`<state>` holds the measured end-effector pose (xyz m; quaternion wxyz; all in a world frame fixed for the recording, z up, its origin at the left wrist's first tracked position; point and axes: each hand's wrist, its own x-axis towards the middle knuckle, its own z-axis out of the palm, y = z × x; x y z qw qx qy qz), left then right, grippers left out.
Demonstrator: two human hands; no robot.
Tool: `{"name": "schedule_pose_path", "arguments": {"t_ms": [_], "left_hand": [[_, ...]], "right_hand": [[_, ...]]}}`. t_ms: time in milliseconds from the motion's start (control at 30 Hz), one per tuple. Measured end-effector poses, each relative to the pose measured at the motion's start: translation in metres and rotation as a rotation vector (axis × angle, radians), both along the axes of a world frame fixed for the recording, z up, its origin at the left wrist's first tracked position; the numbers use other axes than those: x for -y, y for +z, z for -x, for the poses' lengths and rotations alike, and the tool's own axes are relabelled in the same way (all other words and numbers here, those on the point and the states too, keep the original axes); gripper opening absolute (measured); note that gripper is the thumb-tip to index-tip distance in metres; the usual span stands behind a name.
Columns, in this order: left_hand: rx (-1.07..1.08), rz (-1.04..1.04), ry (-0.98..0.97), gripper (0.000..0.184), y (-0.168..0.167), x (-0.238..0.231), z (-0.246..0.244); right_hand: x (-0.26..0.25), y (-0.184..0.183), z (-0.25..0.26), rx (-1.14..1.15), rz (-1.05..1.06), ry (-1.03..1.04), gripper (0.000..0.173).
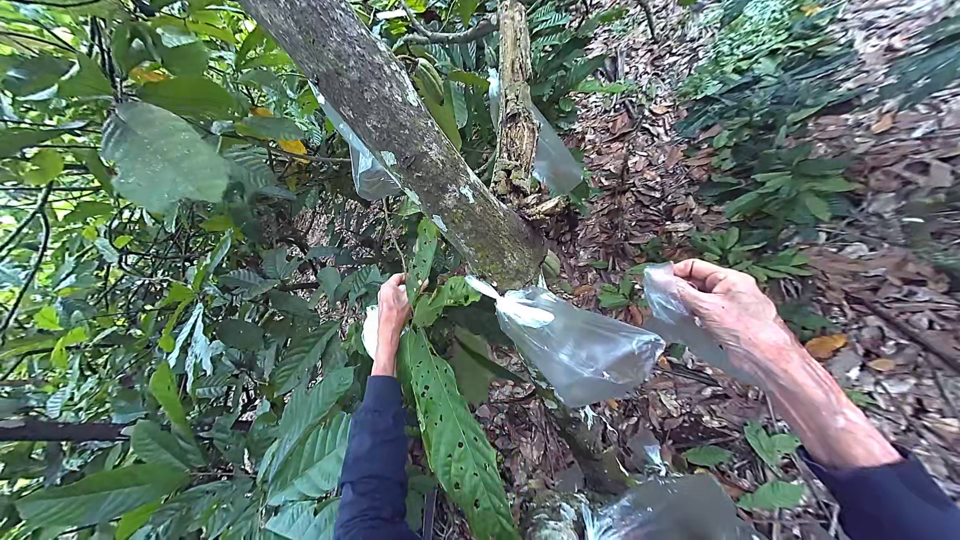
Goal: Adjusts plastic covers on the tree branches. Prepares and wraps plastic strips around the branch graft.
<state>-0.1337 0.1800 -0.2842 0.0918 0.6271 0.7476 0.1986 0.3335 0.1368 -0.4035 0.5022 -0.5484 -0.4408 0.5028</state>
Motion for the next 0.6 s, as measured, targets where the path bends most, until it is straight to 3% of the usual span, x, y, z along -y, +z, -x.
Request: {"name": "schedule_pose_path", "arguments": {"t_ms": [233,400,600], "left_hand": [[0.029,0.176,-0.069,0.032,0.000,0.007,0.026],[0.079,0.049,0.032,0.028,-0.020,0.012,0.034],[-0.198,0.001,-0.026,0.035,-0.026,0.015,0.008]], "right_hand": [[0.001,0.003,-0.003,-0.023,-0.001,-0.008,0.015],[0.002,0.006,0.002,-0.016,-0.007,0.007,0.012],[0.002,0.006,-0.001,-0.009,-0.009,0.005,0.011]]}}
